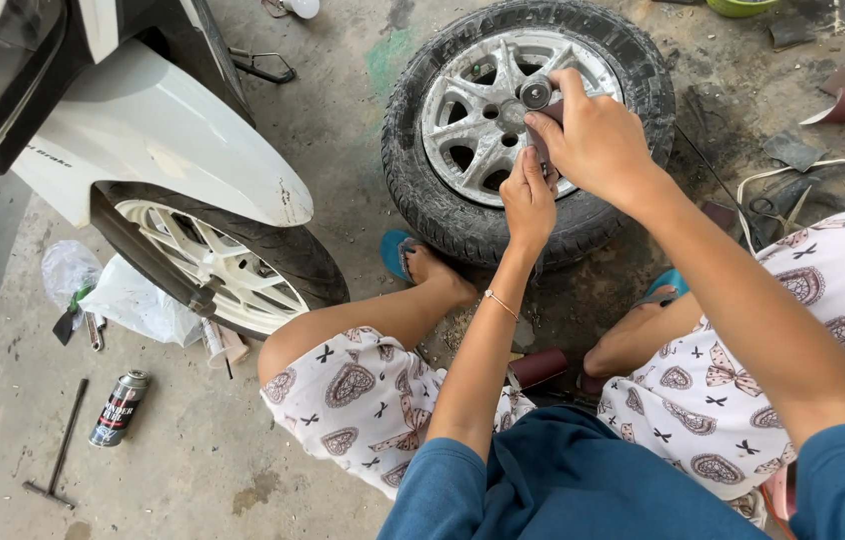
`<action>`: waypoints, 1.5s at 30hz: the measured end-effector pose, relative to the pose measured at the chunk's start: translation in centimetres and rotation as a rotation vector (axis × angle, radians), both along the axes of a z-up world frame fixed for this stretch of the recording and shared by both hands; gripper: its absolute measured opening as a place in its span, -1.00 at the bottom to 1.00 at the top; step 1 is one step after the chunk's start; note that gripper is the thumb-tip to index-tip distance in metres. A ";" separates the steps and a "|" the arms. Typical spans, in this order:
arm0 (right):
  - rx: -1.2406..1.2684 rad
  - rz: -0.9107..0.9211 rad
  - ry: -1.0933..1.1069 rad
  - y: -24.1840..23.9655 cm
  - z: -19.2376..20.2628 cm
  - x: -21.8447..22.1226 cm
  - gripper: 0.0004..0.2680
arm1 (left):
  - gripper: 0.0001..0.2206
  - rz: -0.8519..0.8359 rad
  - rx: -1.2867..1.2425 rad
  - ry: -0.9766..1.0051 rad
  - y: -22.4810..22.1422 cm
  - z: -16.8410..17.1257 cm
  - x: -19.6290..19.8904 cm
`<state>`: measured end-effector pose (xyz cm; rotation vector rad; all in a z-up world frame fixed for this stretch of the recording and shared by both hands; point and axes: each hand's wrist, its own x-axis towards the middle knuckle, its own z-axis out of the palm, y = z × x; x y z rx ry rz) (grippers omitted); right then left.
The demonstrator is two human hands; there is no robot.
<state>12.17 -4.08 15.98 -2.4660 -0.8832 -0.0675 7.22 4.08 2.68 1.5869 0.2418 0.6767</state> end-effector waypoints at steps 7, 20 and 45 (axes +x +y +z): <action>-0.115 -0.019 -0.075 -1.6 2.1 -3.2 -0.68 | -0.56 -0.036 0.055 -0.136 -0.5 -1.3 -1.2; -0.064 0.008 0.101 -2.9 -0.7 -3.6 -0.65 | -0.56 -0.087 -0.078 0.003 -2.1 0.0 -5.2; 0.014 0.017 0.264 -3.9 -2.0 -4.0 -0.67 | -0.53 -0.106 0.065 0.132 -2.2 0.1 -6.9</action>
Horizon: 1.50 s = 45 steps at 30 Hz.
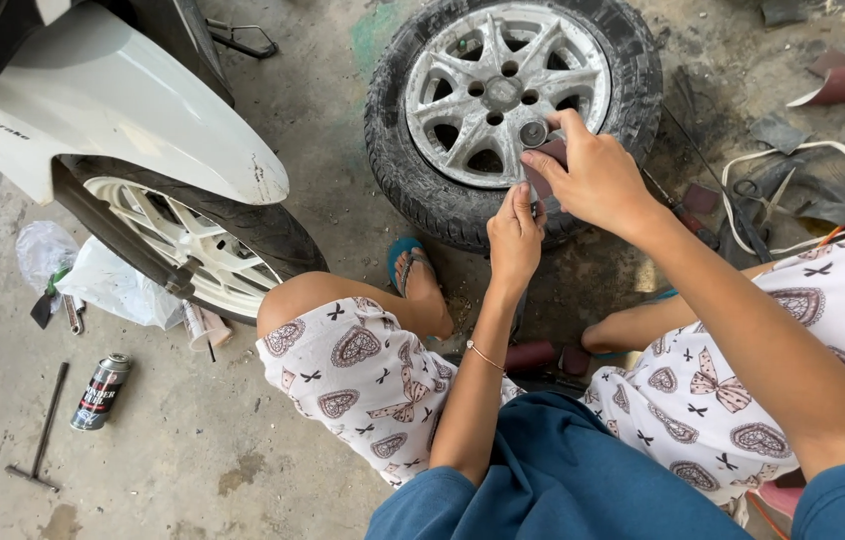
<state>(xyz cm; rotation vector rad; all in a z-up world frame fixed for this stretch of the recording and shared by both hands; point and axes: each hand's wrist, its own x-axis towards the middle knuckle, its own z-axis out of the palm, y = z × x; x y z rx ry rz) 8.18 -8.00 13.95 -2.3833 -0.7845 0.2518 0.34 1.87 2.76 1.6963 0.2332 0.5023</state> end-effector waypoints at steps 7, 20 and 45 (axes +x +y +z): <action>0.058 -0.062 0.036 0.8 -1.8 1.6 -0.66 | -0.56 0.013 -0.055 0.089 -0.2 -1.5 1.3; 0.247 -0.122 0.110 0.1 -2.8 4.3 -0.83 | -0.54 0.063 -0.113 0.042 -0.2 -4.7 3.1; 0.120 0.327 -0.820 -1.9 -10.7 4.4 -0.91 | -0.60 -0.103 -0.283 -0.022 -0.9 -3.7 1.4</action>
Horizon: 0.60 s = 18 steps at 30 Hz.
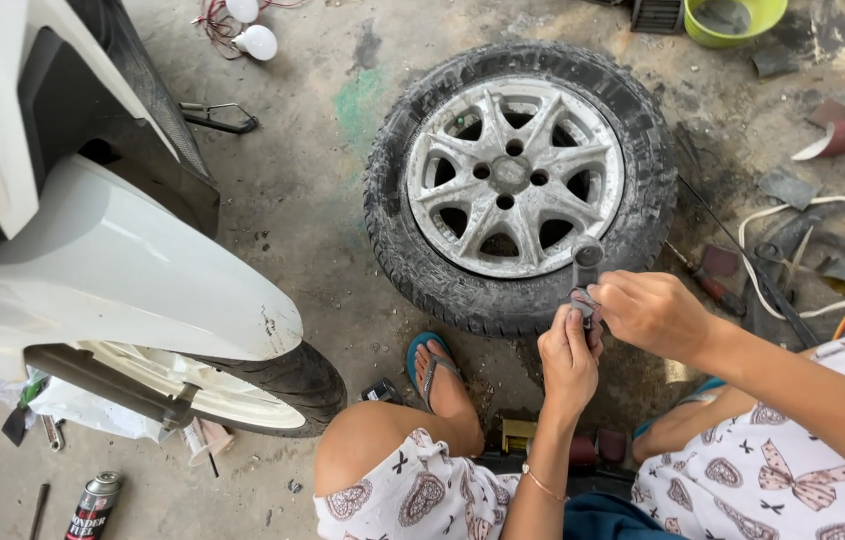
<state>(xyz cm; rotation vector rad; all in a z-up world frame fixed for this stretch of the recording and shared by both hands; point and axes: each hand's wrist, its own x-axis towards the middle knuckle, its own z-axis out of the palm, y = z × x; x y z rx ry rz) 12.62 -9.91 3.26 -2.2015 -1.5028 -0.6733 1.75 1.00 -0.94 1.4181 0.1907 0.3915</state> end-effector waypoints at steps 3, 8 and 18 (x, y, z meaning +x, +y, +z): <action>0.105 0.017 0.221 0.7 1.8 0.0 -0.82 | -0.60 0.008 -0.050 -0.009 -0.2 -1.1 -0.7; 0.001 0.021 -0.011 0.8 1.2 -2.0 -0.81 | -0.59 0.002 -0.027 -0.037 0.2 -1.4 -1.1; 0.103 -0.053 0.037 0.7 0.2 -1.0 -0.76 | -0.60 0.025 -0.046 -0.022 0.5 -0.5 -0.7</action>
